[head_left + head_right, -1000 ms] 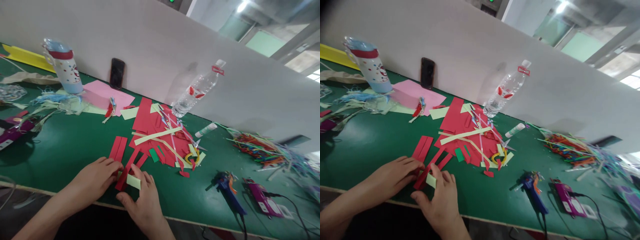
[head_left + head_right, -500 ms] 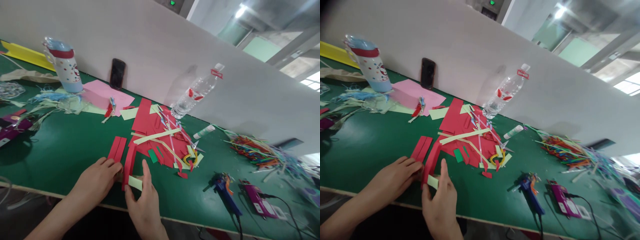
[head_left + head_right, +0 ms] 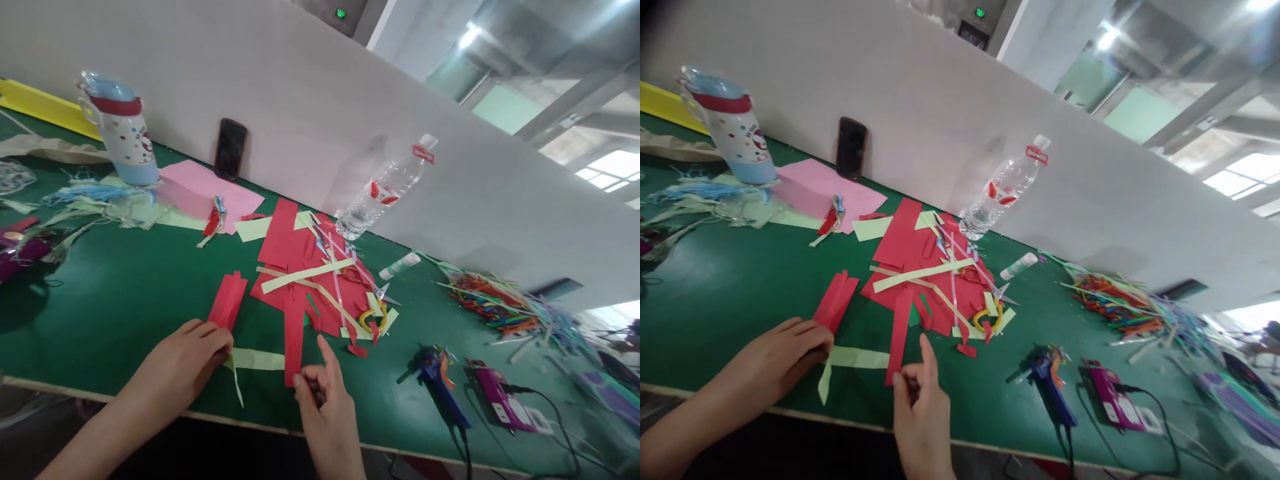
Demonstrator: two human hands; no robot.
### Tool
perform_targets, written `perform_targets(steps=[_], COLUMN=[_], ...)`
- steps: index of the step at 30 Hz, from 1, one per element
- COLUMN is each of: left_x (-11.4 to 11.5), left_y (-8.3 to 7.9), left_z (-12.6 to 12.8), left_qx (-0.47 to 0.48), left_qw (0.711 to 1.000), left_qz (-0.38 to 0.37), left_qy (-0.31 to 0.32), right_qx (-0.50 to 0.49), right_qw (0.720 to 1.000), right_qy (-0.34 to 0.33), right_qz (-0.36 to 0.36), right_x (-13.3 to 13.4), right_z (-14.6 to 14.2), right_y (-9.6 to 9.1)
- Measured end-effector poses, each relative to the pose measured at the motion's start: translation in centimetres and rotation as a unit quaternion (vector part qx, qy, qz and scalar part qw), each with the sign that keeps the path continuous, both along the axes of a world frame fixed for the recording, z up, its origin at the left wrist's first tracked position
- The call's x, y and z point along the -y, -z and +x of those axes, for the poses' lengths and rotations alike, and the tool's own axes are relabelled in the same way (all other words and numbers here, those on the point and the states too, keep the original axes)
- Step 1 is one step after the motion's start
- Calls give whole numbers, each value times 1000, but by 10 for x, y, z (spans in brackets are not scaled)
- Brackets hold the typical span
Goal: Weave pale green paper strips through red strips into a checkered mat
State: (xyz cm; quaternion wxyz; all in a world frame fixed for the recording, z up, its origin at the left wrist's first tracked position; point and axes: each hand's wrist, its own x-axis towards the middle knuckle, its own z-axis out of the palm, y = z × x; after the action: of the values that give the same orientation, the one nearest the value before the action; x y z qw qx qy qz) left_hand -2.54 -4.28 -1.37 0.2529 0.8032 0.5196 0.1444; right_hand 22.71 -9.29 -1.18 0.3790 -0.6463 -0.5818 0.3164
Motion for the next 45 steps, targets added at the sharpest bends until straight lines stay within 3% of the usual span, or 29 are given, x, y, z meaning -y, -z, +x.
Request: perform_targets(steps=[7,19,31,35,40,45], left_x=[1,0,0,1,2,4], left_y=[2,5,5,2,-1,0], left_z=[-1,-5,-6,-5,-6,-10], left_qx=[24,43,51,54,56,62], left_qw=[1000,999,999,998,997,997], left_qz=[2,-2,-17,-28,-39,-34], left_qy=[-4,1,3,-15,-22,-6], right_qx=[17,25,9,87,231,286], right_qw=[1000,992,984,982,932,912], right_qy=[-5,-111,-178,-145,-199,-221], right_qz=[-22,50,31,81,197,195], right_x=[-3,-8,-15,-15,-11,-9], right_z=[8,-23,-59,-48,-39,-44], right_y=[-2,-1,2,-2,-8,-9])
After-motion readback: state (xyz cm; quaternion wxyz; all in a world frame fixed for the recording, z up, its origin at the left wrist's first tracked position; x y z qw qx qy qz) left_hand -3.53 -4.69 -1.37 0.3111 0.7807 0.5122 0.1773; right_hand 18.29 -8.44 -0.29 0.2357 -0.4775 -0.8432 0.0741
